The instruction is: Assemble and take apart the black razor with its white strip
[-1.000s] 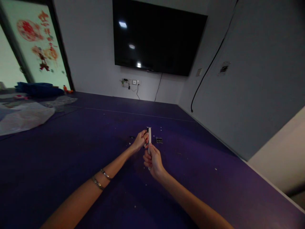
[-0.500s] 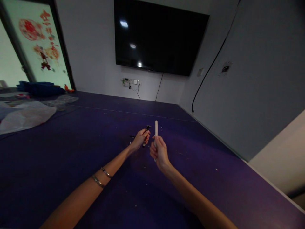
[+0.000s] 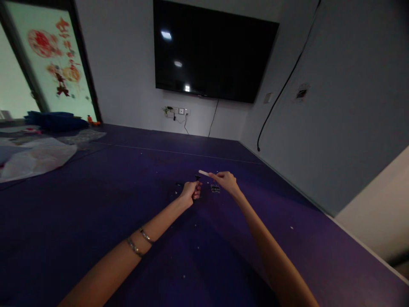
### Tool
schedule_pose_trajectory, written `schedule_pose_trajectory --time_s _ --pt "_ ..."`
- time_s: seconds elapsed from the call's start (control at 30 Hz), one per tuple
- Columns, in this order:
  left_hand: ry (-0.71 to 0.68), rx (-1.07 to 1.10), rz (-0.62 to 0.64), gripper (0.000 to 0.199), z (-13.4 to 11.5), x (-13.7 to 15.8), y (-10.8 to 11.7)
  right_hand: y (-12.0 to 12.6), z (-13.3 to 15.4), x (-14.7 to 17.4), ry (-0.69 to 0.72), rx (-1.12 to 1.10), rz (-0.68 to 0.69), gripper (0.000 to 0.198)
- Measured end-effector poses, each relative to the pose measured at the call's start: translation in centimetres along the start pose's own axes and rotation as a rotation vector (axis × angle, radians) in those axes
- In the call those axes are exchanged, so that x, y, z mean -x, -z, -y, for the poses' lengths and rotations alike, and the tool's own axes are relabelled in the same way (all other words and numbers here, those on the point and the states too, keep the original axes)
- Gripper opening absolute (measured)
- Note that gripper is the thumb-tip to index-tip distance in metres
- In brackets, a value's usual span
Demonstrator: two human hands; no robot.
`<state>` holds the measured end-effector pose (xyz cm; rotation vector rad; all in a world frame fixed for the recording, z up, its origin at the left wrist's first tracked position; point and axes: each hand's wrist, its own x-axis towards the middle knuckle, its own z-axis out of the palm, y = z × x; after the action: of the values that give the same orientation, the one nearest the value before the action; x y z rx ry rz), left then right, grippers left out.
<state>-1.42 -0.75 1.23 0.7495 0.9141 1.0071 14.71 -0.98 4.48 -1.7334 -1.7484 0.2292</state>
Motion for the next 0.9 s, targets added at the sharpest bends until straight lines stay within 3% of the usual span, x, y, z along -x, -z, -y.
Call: schedule_pose_trajectory --time_s 0.2,0.67,0.83,0.9 --pt "0.041 0.001 -0.019 0.02 0.9 0.2 -0.4 -1.3 -0.6 -0.8 -0.025 0.117 0.04 0.057" --pt "0.034 -0.002 -0.034 0.017 1.6 0.4 -0.4 -2.5 -2.1 -1.1 0.018 0.047 0.066 0.061" --pt "0.031 -0.003 -0.032 0.017 1.6 0.4 -0.3 -2.5 -2.4 -1.2 0.017 0.075 -0.007 0.059" --pt "0.027 0.0 -0.028 0.017 1.6 0.3 -0.3 -2.6 -2.6 -1.2 0.024 0.039 0.034 0.058"
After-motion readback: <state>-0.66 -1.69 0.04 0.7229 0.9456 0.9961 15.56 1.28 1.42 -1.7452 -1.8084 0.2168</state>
